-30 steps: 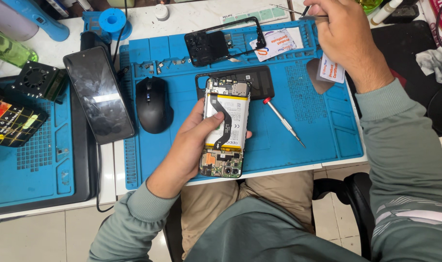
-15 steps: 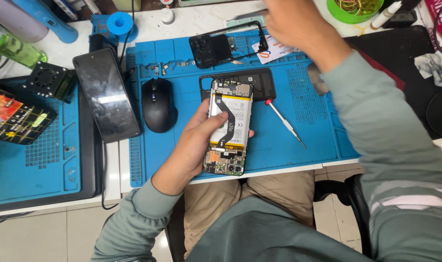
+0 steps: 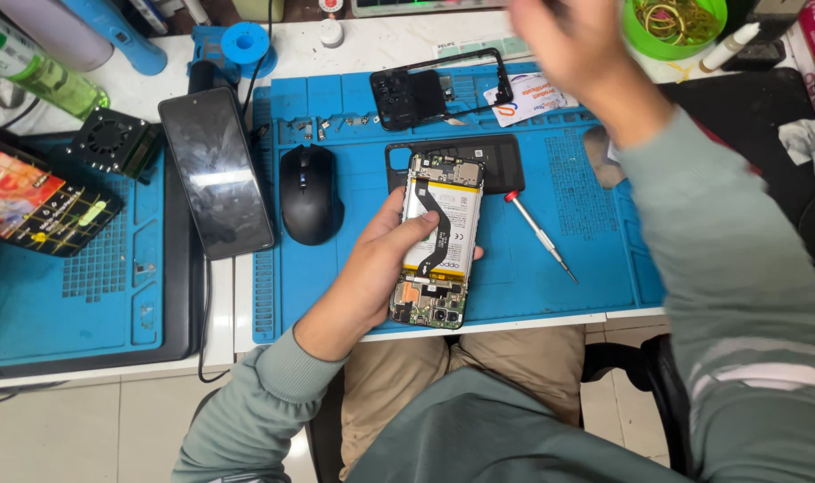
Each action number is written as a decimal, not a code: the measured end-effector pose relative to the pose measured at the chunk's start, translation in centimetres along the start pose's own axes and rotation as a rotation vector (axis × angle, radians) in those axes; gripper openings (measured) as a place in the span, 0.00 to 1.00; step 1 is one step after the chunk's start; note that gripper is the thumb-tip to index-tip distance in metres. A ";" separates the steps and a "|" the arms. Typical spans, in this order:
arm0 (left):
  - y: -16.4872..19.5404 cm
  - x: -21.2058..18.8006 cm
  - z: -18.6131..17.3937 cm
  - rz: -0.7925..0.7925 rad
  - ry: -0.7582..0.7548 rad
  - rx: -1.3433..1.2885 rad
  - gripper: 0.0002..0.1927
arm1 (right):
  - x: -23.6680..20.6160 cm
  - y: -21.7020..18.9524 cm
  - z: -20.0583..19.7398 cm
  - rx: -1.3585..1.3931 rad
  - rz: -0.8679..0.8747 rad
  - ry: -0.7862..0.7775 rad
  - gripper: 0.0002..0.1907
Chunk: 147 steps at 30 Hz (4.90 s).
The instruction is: The person pries open the back cover of a smartphone by hand, removes the cover, and sets it aside. They then use a screwdriver to unscrew components from the exposed internals and use tweezers to work on small parts near the battery and board.
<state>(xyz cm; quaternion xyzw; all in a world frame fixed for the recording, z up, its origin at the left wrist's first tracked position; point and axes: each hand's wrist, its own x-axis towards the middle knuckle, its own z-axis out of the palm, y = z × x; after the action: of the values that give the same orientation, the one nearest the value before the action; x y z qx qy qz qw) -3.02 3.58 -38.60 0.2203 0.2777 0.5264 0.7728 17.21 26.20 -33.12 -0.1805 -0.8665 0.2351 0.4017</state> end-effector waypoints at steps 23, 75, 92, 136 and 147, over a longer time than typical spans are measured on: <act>0.3 0.0 0.6 0.048 -0.038 -0.025 0.21 | -10.9 -16.9 -3.9 0.352 -0.894 -0.351 0.08; 0.5 -0.2 0.8 0.103 -0.033 0.019 0.19 | -8.9 -11.4 0.9 0.191 -0.073 -0.048 0.13; -0.1 -0.1 0.8 0.189 -0.066 0.034 0.19 | -11.0 -10.3 2.8 -0.124 -0.337 -0.122 0.21; 1.2 -0.2 0.9 0.096 -0.089 -0.121 0.30 | -12.0 -7.8 2.8 0.242 -0.083 -0.019 0.11; 0.4 -0.2 -0.1 0.134 -0.063 0.038 0.24 | -11.9 -8.7 2.7 0.252 -0.121 -0.063 0.10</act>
<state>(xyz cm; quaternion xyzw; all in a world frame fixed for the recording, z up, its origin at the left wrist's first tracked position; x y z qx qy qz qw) -3.44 3.58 -38.38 0.2694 0.2480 0.5642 0.7400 21.34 12.32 -37.09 -0.0684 -0.8516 0.3230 0.4072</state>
